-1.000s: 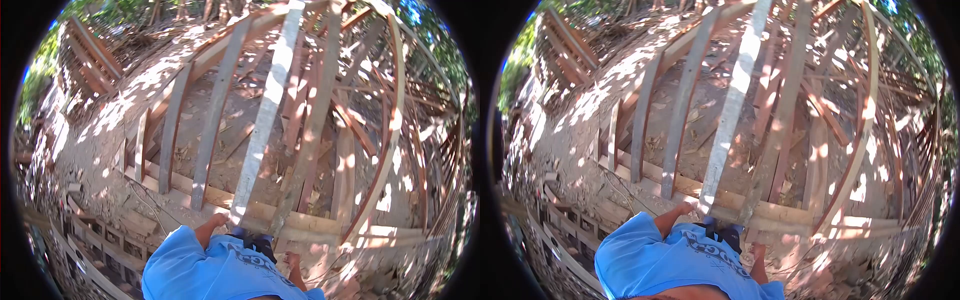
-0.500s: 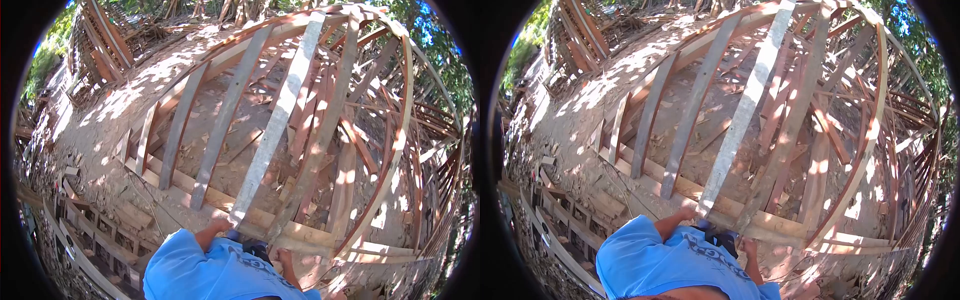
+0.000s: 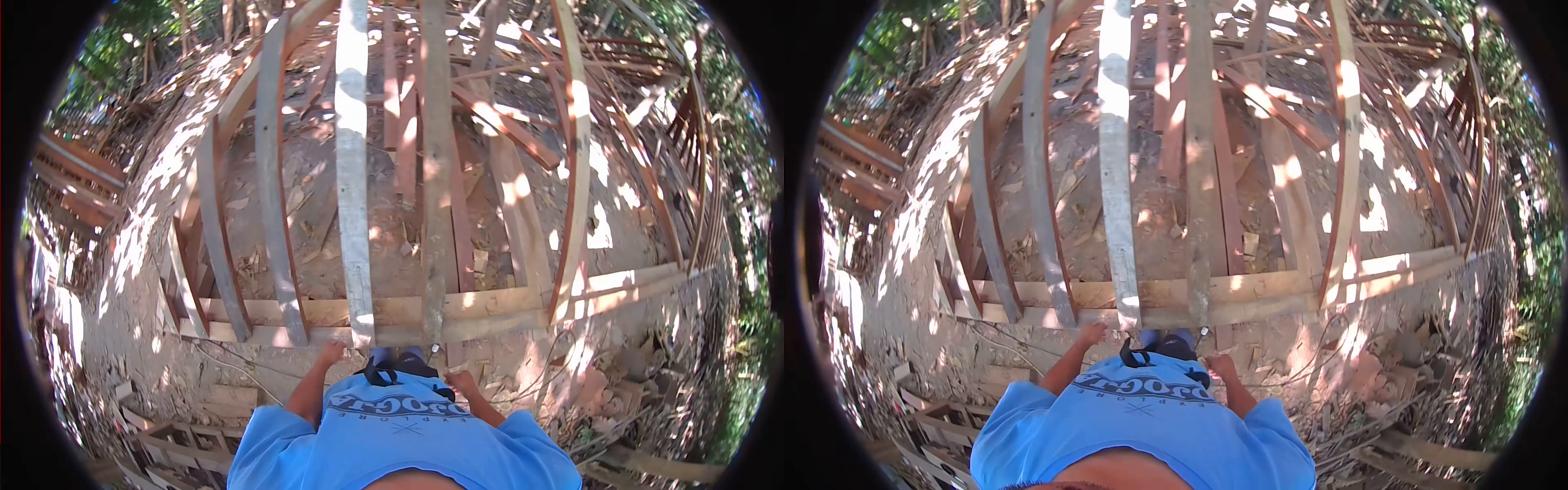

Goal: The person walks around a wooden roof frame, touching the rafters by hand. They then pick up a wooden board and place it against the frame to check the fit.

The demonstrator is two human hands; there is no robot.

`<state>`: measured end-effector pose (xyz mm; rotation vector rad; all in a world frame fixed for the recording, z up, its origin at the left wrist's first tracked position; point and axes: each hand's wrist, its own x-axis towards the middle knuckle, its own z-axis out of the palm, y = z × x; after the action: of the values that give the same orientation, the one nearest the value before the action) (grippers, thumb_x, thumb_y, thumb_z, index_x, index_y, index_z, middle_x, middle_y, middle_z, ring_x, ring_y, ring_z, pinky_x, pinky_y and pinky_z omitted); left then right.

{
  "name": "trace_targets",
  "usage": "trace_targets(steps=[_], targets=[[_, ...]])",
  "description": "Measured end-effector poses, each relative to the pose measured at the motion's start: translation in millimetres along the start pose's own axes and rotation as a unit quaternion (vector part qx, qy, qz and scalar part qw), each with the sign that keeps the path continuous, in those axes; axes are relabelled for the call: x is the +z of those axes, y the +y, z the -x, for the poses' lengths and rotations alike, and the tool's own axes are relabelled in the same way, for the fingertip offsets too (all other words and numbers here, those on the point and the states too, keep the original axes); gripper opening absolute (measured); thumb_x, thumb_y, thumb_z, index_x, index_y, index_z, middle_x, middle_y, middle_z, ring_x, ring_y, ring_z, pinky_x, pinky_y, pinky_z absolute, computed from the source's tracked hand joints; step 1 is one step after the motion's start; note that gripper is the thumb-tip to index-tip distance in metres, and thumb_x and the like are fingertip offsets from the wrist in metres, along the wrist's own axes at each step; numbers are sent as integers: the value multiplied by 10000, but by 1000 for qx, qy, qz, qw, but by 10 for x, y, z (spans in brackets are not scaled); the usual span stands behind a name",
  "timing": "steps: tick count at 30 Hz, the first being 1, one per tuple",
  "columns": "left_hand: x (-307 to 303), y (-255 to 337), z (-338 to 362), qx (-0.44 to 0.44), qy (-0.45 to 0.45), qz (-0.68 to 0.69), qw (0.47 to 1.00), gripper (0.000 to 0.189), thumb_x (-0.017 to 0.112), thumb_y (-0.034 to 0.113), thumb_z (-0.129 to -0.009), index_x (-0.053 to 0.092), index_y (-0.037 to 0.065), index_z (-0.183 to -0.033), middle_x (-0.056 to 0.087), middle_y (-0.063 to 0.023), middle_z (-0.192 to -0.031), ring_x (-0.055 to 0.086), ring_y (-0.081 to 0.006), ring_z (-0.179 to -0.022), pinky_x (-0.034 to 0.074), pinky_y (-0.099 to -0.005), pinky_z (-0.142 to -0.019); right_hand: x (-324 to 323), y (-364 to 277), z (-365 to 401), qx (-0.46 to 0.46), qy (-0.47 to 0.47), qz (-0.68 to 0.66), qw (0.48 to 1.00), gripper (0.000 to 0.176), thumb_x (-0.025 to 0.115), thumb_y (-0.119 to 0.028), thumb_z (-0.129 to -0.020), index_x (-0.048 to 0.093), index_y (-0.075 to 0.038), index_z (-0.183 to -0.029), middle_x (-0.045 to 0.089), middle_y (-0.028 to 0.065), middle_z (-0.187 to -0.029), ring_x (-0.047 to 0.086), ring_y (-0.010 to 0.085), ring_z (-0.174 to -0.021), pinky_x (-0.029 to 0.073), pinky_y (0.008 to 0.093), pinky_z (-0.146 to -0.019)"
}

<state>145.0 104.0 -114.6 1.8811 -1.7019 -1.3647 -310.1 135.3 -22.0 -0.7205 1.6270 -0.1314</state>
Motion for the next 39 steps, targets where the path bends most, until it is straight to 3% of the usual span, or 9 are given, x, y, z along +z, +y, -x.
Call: trace_targets(steps=[2,5,9,13,17,23,29,37,39], targets=[[-89,280,258,-248,-40,198,947,320,530,334,-853,580,52,-995,615,-109,-847,618,-244,-641,501,-402,-543,-79,345,-394,37,-37,-59,997,303,595,-263,-784,636,23,-694,601,95,-594,555,167,-457,458,281,-431],[23,109,503,-218,-98,11,971,266,582,220,-784,591,65,-1000,643,-118,-876,632,-239,-772,497,-383,-632,-183,186,-374,-34,21,11,999,299,602,-280,-793,626,8,-715,594,74,-587,566,157,-486,463,280,-445],[208,-208,476,-66,-112,-56,990,258,591,182,-774,594,53,-998,644,-120,-870,645,-238,-681,510,-349,-543,-318,-223,-224,-64,66,-84,992,289,601,-293,-806,610,-14,-729,594,70,-608,560,147,-479,473,276,-460],[131,876,460,-288,-44,125,949,264,577,232,-797,599,43,-980,636,-124,-828,649,-213,-695,516,-351,-578,-434,-111,-390,-74,38,-137,987,299,583,-289,-822,596,-15,-702,583,70,-591,544,149,-456,455,274,-432],[130,1440,309,-132,-38,83,987,343,541,343,-836,600,27,-957,620,-116,-778,636,-185,-678,500,-332,-569,-541,165,-512,-68,48,-97,992,323,581,-293,-821,588,-13,-659,566,76,-541,533,159,-424,435,281,-404],[132,2144,277,-186,17,140,972,411,540,407,-833,588,17,-954,614,-97,-756,608,-177,-581,456,-274,-485,-737,245,-521,-29,86,-48,995,361,621,-315,-769,613,21,-639,589,119,-553,553,203,-435,454,334,-424],[325,1742,563,-262,39,182,947,342,560,336,-831,583,20,-959,610,-94,-745,610,-184,-590,473,-295,-493,-911,254,-1023,-83,100,49,990,320,627,-290,-759,627,16,-665,605,123,-608,580,206,-505,468,344,-443],[582,601,1103,-80,71,47,993,273,607,245,-780,592,49,-969,612,-88,-728,609,-187,-582,487,-322,-490,-989,-395,-1233,-112,52,67,990,293,616,-254,-779,590,7,-649,575,100,-571,534,186,-424,415,330,-382],[636,606,1217,-152,92,100,979,314,589,284,-788,592,36,-980,615,-94,-761,609,-184,-596,482,-312,-492,-757,-295,-1719,-163,83,124,975,284,619,-247,-779,588,-1,-641,570,95,-563,538,180,-426,403,331,-373]])
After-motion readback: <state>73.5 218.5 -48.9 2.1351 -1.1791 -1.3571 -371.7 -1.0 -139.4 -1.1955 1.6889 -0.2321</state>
